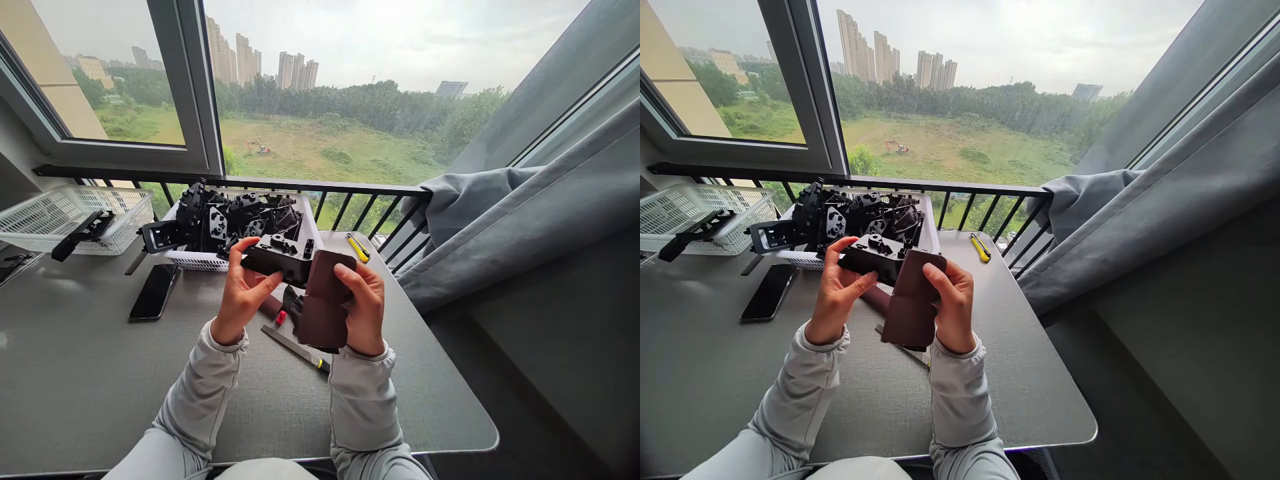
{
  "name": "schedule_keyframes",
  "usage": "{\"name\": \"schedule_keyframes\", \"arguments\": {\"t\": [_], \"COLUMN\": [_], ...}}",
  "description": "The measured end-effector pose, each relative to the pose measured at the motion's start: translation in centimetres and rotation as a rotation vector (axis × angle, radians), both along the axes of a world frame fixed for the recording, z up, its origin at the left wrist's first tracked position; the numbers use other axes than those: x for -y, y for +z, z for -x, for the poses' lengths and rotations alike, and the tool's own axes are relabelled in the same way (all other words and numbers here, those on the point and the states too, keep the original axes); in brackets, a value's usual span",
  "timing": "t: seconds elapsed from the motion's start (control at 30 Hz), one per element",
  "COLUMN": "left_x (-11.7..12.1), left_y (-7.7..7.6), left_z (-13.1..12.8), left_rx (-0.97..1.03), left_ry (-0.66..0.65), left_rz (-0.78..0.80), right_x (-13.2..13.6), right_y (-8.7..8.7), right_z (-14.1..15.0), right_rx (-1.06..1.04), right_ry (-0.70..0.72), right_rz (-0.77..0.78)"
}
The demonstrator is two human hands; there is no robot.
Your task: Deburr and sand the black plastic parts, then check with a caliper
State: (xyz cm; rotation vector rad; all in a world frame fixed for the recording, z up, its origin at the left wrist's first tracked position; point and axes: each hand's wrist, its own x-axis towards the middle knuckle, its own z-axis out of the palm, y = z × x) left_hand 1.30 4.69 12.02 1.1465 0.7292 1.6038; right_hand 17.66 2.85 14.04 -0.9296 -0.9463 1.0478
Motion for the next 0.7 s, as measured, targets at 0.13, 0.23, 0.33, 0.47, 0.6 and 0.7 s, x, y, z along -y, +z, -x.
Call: {"name": "schedule_keyframes", "arguments": {"t": [0.13, 0.23, 0.33, 0.47, 0.6, 0.7], "left_x": [0.0, 0.0, -0.1, -0.1, -0.1, -0.1], "left_y": [-0.1, -0.4, -0.7, -1.1, -1.7, -2.1], "left_z": [0.0, 0.0, -0.1, -0.4, -0.5, -0.5], "left_rx": [-0.025, -0.015, -0.017, -0.051, -0.171, -0.267], "left_ry": [-0.069, -0.084, -0.033, 0.065, 0.126, 0.142], "left_rz": [-0.01, -0.072, -0.141, -0.229, -0.333, -0.375], "right_x": [0.1, 0.1, 0.2, 0.5, 0.7, 0.6], "right_y": [0.2, 0.2, 0.0, -0.2, -0.2, -0.2], "right_z": [0.2, 0.3, 0.4, 0.4, 0.8, 1.0], "right_rx": [0.007, -0.004, 0.02, 0.135, 0.343, 0.479], "right_ry": [0.022, 0.075, 0.125, 0.212, 0.228, 0.141], "right_rz": [-0.016, -0.021, -0.011, -0.014, -0.1, -0.144]}}
